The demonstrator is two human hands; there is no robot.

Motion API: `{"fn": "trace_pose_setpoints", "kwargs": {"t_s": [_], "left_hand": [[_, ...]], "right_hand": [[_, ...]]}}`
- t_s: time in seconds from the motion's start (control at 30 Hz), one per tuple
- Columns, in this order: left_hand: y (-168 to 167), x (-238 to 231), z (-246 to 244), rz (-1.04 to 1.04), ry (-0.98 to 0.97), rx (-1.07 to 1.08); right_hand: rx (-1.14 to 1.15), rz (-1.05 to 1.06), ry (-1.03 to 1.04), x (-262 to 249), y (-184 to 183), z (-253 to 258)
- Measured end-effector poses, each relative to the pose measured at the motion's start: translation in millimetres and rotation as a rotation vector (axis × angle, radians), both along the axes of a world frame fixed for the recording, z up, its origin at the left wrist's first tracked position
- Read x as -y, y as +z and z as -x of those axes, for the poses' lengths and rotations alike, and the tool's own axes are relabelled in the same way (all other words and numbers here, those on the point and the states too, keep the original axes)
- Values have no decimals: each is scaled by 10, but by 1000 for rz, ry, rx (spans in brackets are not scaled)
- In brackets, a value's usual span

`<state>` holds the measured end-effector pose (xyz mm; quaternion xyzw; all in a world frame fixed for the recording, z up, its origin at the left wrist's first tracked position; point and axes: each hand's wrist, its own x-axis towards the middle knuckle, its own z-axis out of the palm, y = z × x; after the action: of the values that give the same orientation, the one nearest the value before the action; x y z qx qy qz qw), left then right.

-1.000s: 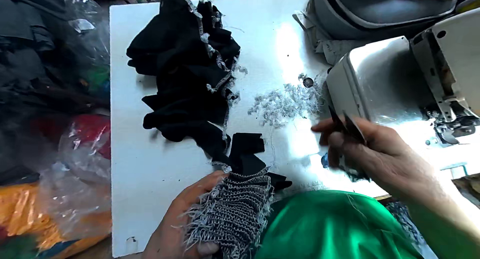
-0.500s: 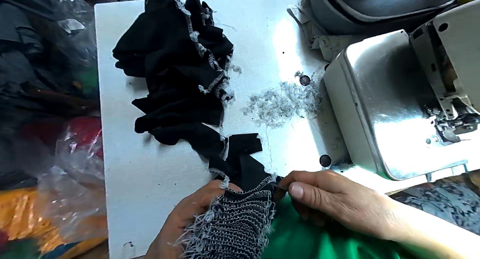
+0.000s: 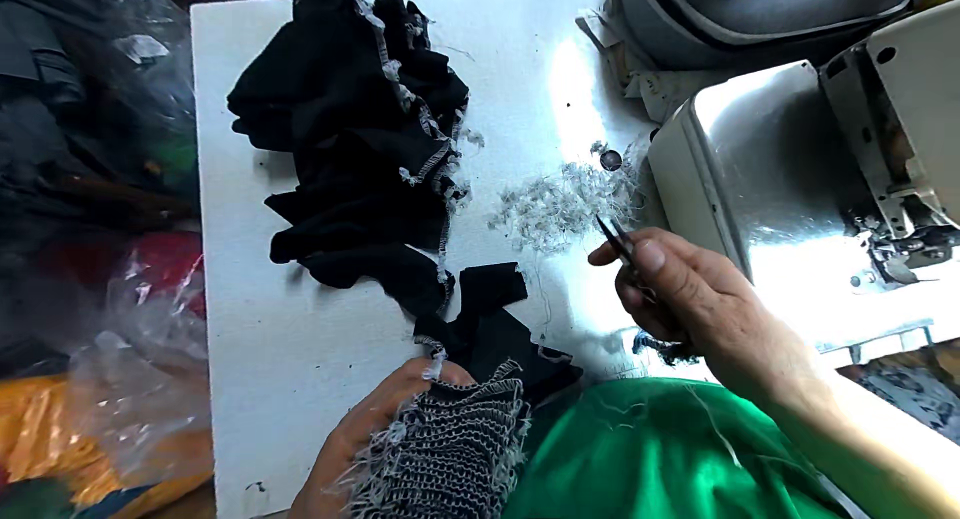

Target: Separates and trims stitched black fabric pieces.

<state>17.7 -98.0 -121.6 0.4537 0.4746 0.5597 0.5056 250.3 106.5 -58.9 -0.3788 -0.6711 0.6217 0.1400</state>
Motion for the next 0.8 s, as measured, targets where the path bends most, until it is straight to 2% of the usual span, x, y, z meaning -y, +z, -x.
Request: {"fn": "trace_pose_setpoints", "kwargs": {"t_s": [0.07, 0.17, 0.2, 0.3, 0.37, 0.43, 0.5, 0.57, 0.63, 0.7, 0.73, 0.8], "left_hand": [[-266, 239, 104, 32, 46, 17], [-285, 205, 194, 110, -4, -12], [-337, 226, 212, 64, 11, -5], [-176, 395, 171, 110, 192, -51], [-214, 453, 234, 59, 189, -112], [-124, 326, 244, 21, 137, -168], [110, 182, 169, 12, 119, -244], [146, 124, 114, -27, 137, -266], [123, 126, 109, -55, 140, -260], [123, 165, 116, -22, 133, -173], [93, 200, 119, 29, 137, -34], [-179, 348, 232, 199, 157, 428]], "right_hand": [[91, -87, 163, 43, -4, 24], [317, -39, 500, 114, -36, 130], [349, -29, 568, 121, -62, 151], [309, -165, 512, 82, -112, 133], [294, -321, 462, -29, -109, 132], [322, -460, 521, -80, -154, 142], [407, -348, 640, -38, -193, 199], [518, -238, 716, 40, -285, 266], [506, -385, 662, 151, -486, 256], [457, -526, 591, 184, -621, 250], [428, -565, 556, 163, -659, 250], [367, -637, 443, 72, -687, 265]]}}
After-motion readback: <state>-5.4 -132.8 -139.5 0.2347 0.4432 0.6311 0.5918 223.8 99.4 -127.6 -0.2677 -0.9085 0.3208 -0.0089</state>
